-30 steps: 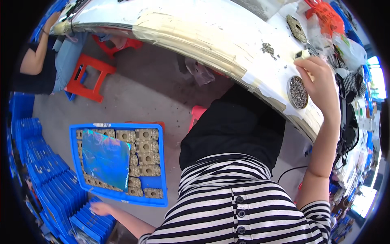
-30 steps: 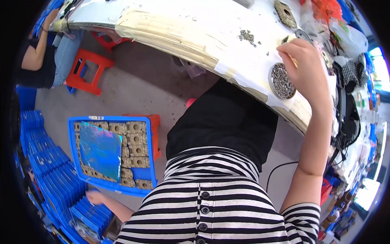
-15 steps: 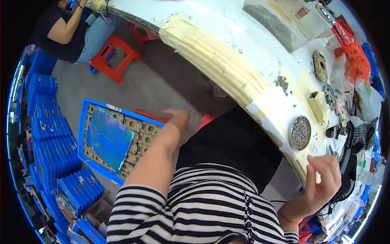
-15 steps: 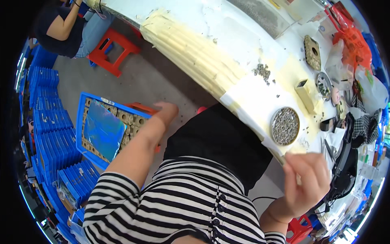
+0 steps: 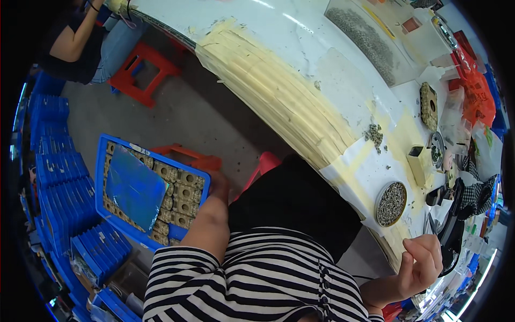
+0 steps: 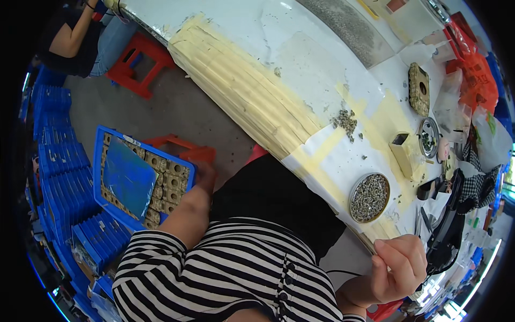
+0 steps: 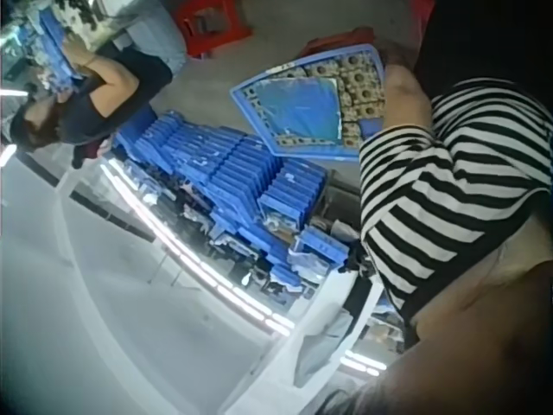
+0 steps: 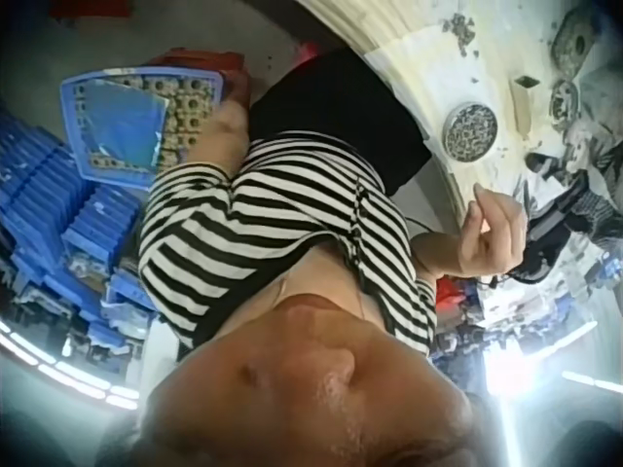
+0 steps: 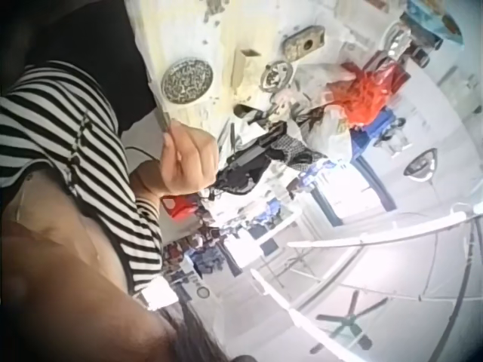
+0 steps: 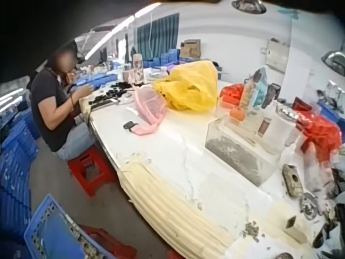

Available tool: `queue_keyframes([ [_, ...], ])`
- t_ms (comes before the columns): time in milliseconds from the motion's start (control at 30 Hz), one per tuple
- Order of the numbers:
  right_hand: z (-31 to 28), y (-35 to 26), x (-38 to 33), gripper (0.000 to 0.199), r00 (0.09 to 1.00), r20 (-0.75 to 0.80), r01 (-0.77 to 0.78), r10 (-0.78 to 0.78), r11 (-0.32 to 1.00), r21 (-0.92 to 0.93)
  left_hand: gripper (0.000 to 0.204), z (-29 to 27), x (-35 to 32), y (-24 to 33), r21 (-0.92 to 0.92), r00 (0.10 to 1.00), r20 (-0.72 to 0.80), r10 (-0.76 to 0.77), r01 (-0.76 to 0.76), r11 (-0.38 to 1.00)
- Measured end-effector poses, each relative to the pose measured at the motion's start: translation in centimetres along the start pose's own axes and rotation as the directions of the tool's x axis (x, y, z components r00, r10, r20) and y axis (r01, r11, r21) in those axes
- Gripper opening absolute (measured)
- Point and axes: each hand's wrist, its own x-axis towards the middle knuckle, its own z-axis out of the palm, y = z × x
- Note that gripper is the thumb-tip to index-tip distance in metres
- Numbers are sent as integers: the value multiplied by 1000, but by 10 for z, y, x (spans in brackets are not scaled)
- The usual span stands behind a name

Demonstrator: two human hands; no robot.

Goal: The recorder is assembling small toy parts, specifically inserting pins into a track-like component.

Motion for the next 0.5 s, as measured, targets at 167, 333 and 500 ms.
queue_keyframes([
  [167, 6, 3, 9, 21, 999, 43, 14, -15, 1000, 14, 47, 20, 1, -10, -43, 1000, -4, 11, -11, 999],
  [333, 11, -3, 19, 22, 997, 73, -15, 14, 1000, 9, 48, 24, 9, -16, -66, 1000, -24, -12, 11, 998],
  [500, 14, -14, 26, 24, 995, 98, -9, 9, 1000, -3, 49, 43, 4, -12, -106, 1000, -16, 5, -7, 994],
])
